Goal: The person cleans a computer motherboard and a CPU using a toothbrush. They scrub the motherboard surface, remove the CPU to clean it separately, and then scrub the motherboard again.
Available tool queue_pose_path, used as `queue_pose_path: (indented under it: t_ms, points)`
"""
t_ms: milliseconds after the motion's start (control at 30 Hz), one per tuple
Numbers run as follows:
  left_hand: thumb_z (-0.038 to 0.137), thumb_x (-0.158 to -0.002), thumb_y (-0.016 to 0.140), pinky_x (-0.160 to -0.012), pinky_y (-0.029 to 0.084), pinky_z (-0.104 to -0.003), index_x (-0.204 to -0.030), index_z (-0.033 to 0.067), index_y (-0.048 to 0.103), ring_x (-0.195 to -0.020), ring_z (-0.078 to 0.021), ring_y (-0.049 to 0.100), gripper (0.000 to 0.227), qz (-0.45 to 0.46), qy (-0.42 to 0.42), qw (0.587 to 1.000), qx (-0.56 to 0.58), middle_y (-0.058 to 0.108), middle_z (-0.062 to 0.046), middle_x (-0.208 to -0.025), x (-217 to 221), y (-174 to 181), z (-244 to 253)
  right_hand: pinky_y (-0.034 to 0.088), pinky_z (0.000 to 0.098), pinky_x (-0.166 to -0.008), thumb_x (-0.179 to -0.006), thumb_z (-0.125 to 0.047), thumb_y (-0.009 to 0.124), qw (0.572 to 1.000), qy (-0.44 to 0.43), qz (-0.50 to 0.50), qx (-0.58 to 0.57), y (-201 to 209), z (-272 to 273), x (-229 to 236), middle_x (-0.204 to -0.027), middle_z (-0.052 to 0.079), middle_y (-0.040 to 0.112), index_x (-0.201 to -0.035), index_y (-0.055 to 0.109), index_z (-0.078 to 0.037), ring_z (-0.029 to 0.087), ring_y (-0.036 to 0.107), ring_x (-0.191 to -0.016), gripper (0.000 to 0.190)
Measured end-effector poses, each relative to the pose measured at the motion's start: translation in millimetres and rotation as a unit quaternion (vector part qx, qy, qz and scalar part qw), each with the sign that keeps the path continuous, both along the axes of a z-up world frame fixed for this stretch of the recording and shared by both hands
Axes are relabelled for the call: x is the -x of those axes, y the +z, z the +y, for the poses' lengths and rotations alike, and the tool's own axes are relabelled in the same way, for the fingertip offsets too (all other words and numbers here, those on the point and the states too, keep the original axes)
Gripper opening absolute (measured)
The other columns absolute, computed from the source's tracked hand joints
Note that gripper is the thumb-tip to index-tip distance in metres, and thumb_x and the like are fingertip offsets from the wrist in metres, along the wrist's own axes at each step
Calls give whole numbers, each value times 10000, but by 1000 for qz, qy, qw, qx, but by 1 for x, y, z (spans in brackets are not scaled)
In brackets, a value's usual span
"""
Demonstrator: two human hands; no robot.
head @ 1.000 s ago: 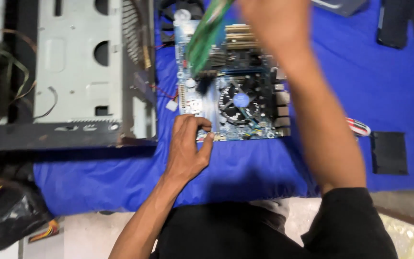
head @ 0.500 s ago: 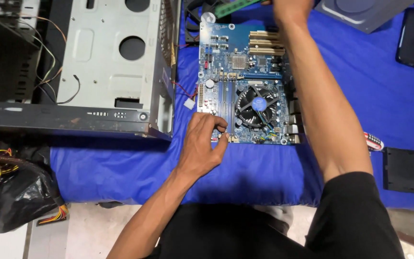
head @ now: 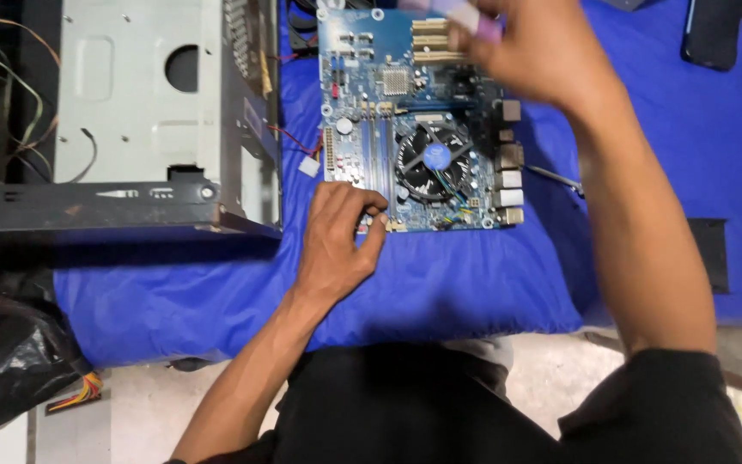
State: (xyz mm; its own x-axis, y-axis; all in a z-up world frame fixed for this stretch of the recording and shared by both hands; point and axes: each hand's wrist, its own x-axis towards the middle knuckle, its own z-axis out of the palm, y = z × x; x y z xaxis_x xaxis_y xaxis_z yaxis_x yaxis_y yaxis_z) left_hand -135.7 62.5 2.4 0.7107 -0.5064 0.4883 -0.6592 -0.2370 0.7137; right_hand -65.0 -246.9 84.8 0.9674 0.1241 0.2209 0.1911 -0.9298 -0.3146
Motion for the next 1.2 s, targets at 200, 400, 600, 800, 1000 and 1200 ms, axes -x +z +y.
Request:
queue_pose_path:
  t_ms: [200, 400, 600, 800, 1000, 1200]
  points:
    - [194, -970, 674, -832, 371, -403, -958, 116, 669, -914, -262, 539, 79, -12, 35, 997, -64, 649, -23, -899, 5, 9, -5, 437, 454, -687, -867, -119, 741, 997, -39, 58, 11, -7, 8, 62, -919, 80, 765, -1044, 781, -145, 327, 680, -815, 183]
    - [398, -892, 807, -745, 318, -441, -938, 125, 633, -888, -299, 513, 327, -82, 86, 979, -163, 643, -55, -891, -8, 4, -29, 473, 400, -750, -754, 32, 653, 995, -3, -90, -36, -52, -12, 55, -962, 113, 753, -1032, 786, -59, 296, 680, -857, 321]
    - [241, -929, 773, -738, 336, -427, -876, 80, 600, -830, -287, 509, 242, -83, 26, 989, -122, 611, -68, -851, -15, 7, -28, 420, 436, -614, -962, -69, 715, 989, -39, -141, -35, -69, 1, 60, -871, 88, 668, -1041, 759, -88, 297, 609, -718, 92]
    - [282, -1015, 675, -720, 325, -413, -914, 74, 565, -809, -290, 499, 256, -124, -3, 983, -136, 560, -83, -852, -20, 16, -27, 435, 400, -633, -903, -62, 744, 995, -2, -70, -65, -68, -9, 64, -964, 51, 706, -1057, 778, -89, 248, 638, -756, 159]
    - [386, -1060, 605, -689, 319, -418, -913, 95, 545, -781, -288, 480, 332, -219, -45, 959, -176, 503, -77, -857, -36, -1, -26, 502, 357, -714, -882, -35, 812, 994, 28, -50, -97, -58, -2, 67, -1031, 50, 747, -1063, 802, -71, 223, 706, -839, 185]
    - [478, -939, 757, -731, 284, -371, -754, 143, 497, -736, -213, 452, 463, -160, -34, 984, -64, 480, 6, -721, -34, -7, -24, 467, 358, -704, -857, 35, 728, 993, 19, -81, -80, -47, 7, 70, -1009, 83, 729, -1084, 785, -55, 250, 675, -835, 251]
